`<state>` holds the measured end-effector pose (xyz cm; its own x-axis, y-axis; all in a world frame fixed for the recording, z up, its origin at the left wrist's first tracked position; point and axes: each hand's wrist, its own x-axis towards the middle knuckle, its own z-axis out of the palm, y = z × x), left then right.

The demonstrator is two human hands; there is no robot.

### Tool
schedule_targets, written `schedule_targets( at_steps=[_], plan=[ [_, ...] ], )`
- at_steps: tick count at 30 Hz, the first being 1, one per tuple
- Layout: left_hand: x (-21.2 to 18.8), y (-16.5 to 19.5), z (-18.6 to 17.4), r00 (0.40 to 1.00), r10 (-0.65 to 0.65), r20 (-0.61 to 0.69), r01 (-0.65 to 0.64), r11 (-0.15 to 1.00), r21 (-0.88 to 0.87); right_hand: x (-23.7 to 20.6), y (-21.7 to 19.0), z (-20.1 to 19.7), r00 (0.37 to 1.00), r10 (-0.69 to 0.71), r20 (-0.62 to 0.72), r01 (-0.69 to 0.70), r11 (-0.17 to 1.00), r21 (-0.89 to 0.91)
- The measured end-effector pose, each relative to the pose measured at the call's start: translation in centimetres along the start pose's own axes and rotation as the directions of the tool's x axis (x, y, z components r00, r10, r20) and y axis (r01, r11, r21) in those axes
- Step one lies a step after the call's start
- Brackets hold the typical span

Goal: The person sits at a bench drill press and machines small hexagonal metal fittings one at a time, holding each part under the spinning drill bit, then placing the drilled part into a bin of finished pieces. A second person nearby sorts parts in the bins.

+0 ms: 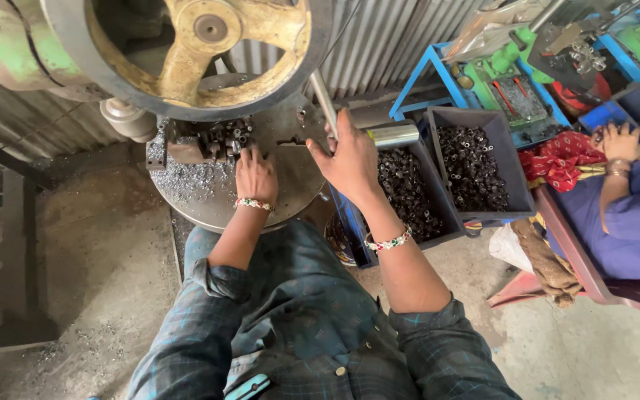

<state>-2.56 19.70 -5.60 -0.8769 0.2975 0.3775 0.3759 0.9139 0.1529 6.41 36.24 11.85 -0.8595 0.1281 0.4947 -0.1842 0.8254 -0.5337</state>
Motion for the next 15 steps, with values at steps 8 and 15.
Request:
schedule_targets(
  at_steps=[8, 15],
  plan=[
    [-7.0, -3.1, -4.0, 0.856, -0.297, -0.422, 0.043, 0.856, -0.515, 0.0, 0.1, 0.3, 1.0, 0.009, -0.001, -0.009, 1.0, -0.015],
    [-10.0, -12.9, -10.5, 0.58, -0.8, 0.154, -0.123, -0.273, -0.954, 0.0, -0.4, 0.8, 0.998, 0.063, -0.031, -0.064, 0.997, -0.046]
  ],
)
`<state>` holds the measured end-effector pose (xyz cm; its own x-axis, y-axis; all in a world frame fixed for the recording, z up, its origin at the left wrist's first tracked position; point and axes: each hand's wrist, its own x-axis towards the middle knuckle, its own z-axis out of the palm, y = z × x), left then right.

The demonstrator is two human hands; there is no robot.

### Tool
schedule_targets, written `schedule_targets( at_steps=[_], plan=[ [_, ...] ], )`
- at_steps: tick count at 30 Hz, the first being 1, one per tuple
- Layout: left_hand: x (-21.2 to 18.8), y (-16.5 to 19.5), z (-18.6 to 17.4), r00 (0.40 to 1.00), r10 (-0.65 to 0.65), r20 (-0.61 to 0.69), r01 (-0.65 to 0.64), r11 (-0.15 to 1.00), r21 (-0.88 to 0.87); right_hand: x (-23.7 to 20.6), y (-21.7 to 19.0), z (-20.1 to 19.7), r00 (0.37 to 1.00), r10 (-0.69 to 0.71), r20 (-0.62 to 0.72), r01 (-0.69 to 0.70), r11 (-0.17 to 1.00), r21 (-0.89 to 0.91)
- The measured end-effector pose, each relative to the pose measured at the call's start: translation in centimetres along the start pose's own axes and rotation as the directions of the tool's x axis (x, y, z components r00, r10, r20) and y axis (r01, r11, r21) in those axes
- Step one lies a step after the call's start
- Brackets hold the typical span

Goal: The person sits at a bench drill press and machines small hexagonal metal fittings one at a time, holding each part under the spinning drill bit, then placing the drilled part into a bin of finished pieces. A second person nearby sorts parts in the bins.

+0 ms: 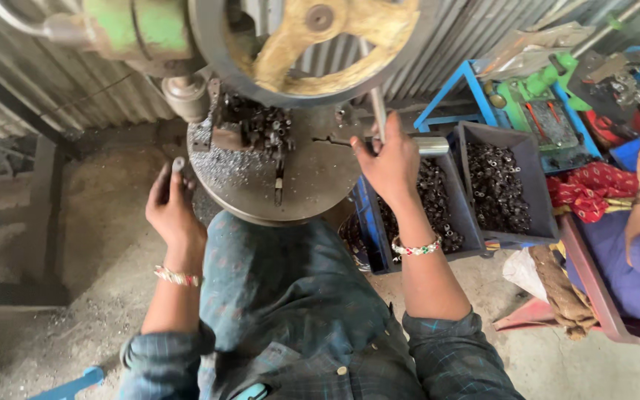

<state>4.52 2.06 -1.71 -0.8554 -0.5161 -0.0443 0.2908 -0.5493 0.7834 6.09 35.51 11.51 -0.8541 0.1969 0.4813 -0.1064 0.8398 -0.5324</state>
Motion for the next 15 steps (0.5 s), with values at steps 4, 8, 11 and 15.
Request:
schedule_targets(
  at_steps=[4, 8, 11, 15],
  plan=[
    [4.5, 0.1, 0.7, 0.992, 0.026, 0.126, -0.037, 0.996, 0.083, 0.1, -0.3, -0.1, 1.0, -0.013, -0.008, 0.013, 1.0, -0.016],
    [7.2, -1.0, 1.4, 0.981, 0.055, 0.186, -0.083, 0.986, 0.148, 0.2, -0.4, -0.3, 1.0, -0.016, 0.0, 0.016, 1.0, 0.004],
    [8.6, -1.0, 1.3, 0.975, -0.059, 0.214, 0.055, 0.998, 0.025, 0.2, -0.4, -0.3, 0.999, -0.046, -0.006, 0.046, 0.999, 0.008],
    [9.6, -0.1, 1.7, 0.959, -0.141, 0.245, 0.121, 0.988, 0.097, 0.2, -0.3, -0.3, 1.0, -0.027, 0.003, 0.027, 1.0, -0.008]
  ],
)
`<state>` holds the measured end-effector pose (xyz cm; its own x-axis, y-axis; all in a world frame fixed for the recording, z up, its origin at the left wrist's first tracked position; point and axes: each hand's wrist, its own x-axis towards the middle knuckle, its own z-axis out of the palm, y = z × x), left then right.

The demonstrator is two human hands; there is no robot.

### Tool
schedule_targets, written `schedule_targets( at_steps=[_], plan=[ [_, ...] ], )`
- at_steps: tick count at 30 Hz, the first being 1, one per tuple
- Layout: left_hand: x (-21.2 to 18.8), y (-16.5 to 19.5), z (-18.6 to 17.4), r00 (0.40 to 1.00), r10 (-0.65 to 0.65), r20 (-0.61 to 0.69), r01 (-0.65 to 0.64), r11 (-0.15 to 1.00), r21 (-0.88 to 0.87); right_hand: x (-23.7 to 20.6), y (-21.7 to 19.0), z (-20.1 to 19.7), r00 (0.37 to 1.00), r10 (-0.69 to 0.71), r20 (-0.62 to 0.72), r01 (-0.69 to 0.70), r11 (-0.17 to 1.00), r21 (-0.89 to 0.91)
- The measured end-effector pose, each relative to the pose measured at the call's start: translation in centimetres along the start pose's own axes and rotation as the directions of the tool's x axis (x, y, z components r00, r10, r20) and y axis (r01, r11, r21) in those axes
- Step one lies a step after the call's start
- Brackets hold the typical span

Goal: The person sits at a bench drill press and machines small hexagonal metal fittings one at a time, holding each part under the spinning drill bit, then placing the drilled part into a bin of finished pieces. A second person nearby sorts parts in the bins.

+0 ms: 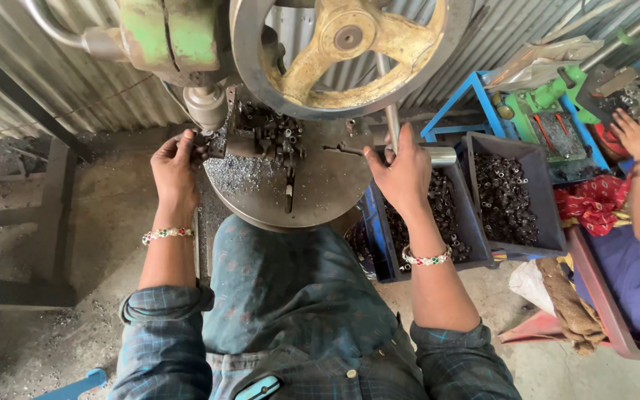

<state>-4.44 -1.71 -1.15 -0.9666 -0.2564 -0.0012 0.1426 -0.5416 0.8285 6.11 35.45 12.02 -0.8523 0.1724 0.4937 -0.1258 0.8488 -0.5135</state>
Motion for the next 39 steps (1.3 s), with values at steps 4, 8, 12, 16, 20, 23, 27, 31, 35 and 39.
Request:
schedule_targets(
  at_steps=[4, 8, 12, 16, 20, 23, 27, 31, 35, 39],
  plan=[
    [0.0, 1.3, 0.9, 0.975, 0.221, 0.01, -0.213, 0.926, 0.311, 0.0, -0.1, 0.0, 1.0, -0.001, 0.0, 0.001, 1.0, -0.017],
    [-0.5, 1.2, 1.3, 0.983, 0.179, -0.046, -0.158, 0.943, 0.291, 0.0, -0.3, -0.1, 1.0, -0.024, -0.008, 0.024, 1.0, -0.003],
    [0.5, 1.0, 0.7, 0.996, 0.077, 0.043, -0.086, 0.958, 0.272, 0.0, -0.1, 0.0, 1.0, -0.016, -0.005, 0.016, 1.0, -0.017],
    [2.7, 1.9, -0.2, 0.951, -0.259, 0.171, 0.247, 0.965, 0.091, -0.1, 1.6, 1.6, 0.999, -0.029, -0.038, 0.029, 0.999, -0.017],
    [2.9, 1.5, -0.4, 0.948, -0.285, 0.145, 0.282, 0.959, 0.042, 1.6, 4.2, 6.3, 0.999, -0.029, -0.031, 0.032, 0.996, 0.08],
    [2.3, 0.1, -0.3, 0.988, -0.072, 0.14, 0.071, 0.997, 0.012, 5.5, 5.2, 10.5, 0.986, -0.148, 0.074, 0.16, 0.969, -0.187],
    [2.4, -1.2, -0.7, 0.99, 0.005, 0.138, 0.003, 0.998, -0.064, 11.9, 3.9, 13.7, 0.99, -0.123, -0.072, 0.12, 0.992, -0.049],
    [3.3, -1.1, -1.6, 0.985, -0.025, 0.171, 0.032, 0.999, -0.037, 16.8, 1.8, 14.0, 0.969, -0.099, -0.225, 0.078, 0.992, -0.099],
    [3.3, -1.3, -1.6, 0.988, -0.078, 0.132, 0.092, 0.991, -0.099, 19.6, 1.2, 13.5, 0.925, -0.109, -0.364, 0.075, 0.991, -0.106],
    [2.3, -2.1, -1.0, 0.985, -0.132, 0.114, 0.158, 0.953, -0.259, 17.3, 2.6, 13.5, 0.968, -0.164, -0.191, 0.14, 0.981, -0.133]
  ],
)
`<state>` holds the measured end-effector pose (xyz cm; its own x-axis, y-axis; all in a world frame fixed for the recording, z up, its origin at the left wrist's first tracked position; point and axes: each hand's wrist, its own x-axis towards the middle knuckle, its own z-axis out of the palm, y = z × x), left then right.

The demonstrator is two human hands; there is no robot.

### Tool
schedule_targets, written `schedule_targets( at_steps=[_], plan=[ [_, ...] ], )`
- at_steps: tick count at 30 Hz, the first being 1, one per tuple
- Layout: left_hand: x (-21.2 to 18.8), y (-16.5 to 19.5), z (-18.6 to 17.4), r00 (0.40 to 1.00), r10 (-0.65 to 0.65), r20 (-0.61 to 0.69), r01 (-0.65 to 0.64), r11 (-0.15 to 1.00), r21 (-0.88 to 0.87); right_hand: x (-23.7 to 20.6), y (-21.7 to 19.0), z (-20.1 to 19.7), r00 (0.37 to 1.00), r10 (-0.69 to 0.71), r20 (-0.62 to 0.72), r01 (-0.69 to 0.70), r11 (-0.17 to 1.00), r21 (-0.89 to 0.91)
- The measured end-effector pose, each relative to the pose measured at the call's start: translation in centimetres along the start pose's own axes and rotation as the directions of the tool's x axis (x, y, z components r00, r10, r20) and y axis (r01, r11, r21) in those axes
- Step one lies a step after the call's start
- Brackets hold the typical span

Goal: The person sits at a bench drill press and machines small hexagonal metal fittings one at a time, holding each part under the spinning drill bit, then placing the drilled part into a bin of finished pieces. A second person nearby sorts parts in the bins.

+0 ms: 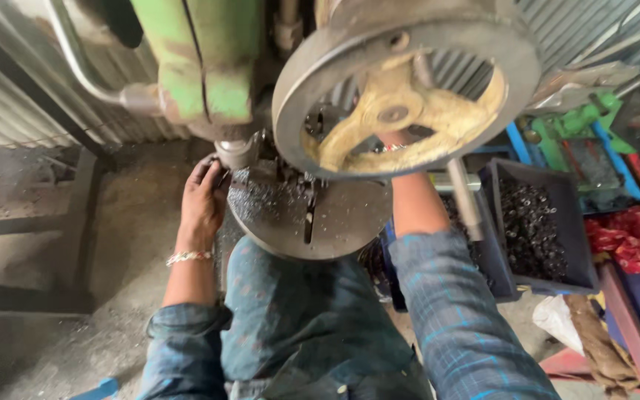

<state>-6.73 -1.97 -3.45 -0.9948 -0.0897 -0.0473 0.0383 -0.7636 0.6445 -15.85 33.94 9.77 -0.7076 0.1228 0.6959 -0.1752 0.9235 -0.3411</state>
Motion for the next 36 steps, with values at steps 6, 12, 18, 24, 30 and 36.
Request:
schedule_targets(
  at_steps=[6, 12, 18, 24, 30, 36],
  plan=[
    [-0.4, 2.7, -0.8, 0.949, 0.249, -0.195, -0.273, 0.955, -0.112, -12.2, 0.4, -6.0, 0.933, -0.36, -0.028, 0.361, 0.932, 0.035],
    [-1.0, 2.7, 0.8, 0.944, 0.182, -0.274, -0.151, 0.98, 0.131, -14.4, -0.5, -9.2, 0.987, 0.048, 0.152, -0.067, 0.991, 0.12],
    [-1.4, 1.5, 2.5, 0.924, 0.231, -0.303, -0.145, 0.949, 0.28, -14.0, -1.0, -9.2, 0.987, 0.068, 0.148, -0.092, 0.982, 0.167],
    [-0.2, 2.4, 1.9, 0.953, 0.056, -0.297, -0.012, 0.989, 0.148, -14.1, -0.7, -8.7, 0.979, 0.114, 0.167, -0.142, 0.976, 0.163],
    [-0.5, 1.7, 0.9, 0.944, -0.135, -0.302, 0.129, 0.991, -0.039, -14.6, 0.7, -6.9, 0.984, 0.097, 0.15, -0.123, 0.977, 0.173],
    [0.3, 2.0, 1.0, 0.972, 0.031, -0.234, 0.026, 0.971, 0.237, -15.1, 2.3, -4.8, 0.999, -0.008, 0.043, 0.008, 1.0, -0.005]
  ],
)
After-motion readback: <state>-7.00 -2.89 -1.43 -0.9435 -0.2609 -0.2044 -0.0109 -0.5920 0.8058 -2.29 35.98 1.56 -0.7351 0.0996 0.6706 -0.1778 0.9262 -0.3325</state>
